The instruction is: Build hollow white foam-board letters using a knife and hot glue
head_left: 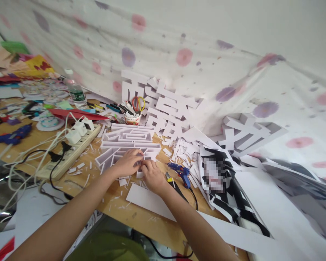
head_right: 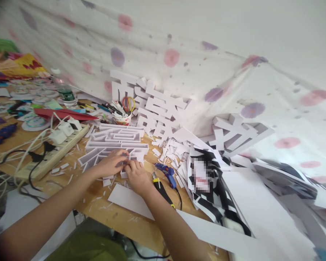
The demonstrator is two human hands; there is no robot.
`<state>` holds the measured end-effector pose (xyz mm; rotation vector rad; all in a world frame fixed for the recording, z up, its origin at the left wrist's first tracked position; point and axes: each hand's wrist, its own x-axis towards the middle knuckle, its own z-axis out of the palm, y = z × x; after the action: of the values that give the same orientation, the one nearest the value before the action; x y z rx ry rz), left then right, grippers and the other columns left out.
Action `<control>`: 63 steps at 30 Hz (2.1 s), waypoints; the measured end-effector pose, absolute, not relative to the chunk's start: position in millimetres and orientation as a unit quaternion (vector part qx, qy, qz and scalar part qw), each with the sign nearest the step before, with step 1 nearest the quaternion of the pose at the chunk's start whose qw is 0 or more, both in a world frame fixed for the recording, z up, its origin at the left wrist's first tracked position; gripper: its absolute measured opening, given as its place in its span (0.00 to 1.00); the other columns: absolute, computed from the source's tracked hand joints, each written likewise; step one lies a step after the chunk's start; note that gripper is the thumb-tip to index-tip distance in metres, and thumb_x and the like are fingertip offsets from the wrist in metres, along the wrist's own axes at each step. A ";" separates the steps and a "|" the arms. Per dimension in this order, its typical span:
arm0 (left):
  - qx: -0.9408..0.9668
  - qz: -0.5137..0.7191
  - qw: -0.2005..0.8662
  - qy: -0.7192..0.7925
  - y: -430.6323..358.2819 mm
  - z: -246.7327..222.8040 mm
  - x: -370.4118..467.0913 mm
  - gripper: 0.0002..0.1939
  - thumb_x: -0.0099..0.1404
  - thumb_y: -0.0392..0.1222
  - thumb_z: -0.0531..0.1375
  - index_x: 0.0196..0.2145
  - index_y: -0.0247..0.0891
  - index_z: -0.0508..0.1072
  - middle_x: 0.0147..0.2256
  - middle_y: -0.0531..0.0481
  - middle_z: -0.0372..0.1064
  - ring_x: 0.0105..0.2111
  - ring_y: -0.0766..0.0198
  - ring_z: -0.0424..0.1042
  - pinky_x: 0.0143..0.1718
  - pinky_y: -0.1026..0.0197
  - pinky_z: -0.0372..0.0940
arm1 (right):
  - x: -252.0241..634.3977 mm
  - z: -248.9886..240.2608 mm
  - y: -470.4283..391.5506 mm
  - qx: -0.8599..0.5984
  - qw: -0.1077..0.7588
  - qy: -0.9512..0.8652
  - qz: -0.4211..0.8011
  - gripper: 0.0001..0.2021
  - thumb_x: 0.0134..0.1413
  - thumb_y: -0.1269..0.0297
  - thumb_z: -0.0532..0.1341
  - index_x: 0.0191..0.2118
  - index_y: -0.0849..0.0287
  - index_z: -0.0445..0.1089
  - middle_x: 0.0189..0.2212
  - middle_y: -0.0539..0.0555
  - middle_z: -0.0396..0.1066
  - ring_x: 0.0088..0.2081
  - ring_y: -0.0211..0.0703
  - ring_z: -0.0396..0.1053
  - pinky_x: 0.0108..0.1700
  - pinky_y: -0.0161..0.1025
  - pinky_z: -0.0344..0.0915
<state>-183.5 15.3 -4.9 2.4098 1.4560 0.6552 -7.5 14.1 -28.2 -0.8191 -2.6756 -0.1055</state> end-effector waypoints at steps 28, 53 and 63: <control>0.850 0.188 0.122 0.477 2.3 -5.9 -184.7 0.26 0.53 0.46 0.60 0.50 0.43 0.62 0.51 0.45 0.60 0.52 0.51 0.60 0.52 0.50 0.58 | 14.1 -1.8 11.0 -0.493 0.340 -0.752 0.275 0.04 0.50 0.72 0.61 0.33 0.57 0.71 0.26 0.49 0.70 0.30 0.39 0.66 0.35 0.34 0.60; 0.839 0.166 0.142 0.498 1.2 -0.3 -181.1 0.31 0.53 0.45 0.61 0.55 0.51 0.61 0.52 0.46 0.61 0.52 0.51 0.62 0.50 0.49 0.60 | 15.1 -15.0 13.1 -0.490 0.389 -0.676 0.390 0.14 0.59 0.65 0.44 0.39 0.59 0.66 0.18 0.46 0.61 0.21 0.37 0.61 0.27 0.33 0.59; 0.844 0.187 0.114 0.489 0.8 -10.6 -183.3 0.31 0.53 0.47 0.62 0.55 0.48 0.60 0.52 0.45 0.61 0.51 0.51 0.62 0.51 0.49 0.59 | 20.4 -11.5 5.3 -0.503 0.331 -0.716 0.355 0.13 0.56 0.69 0.46 0.44 0.61 0.63 0.21 0.48 0.66 0.25 0.39 0.66 0.30 0.35 0.61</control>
<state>-183.3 0.8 -10.6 2.4748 1.4341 0.5477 20.4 5.3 -11.5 -1.3139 -1.8708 0.9287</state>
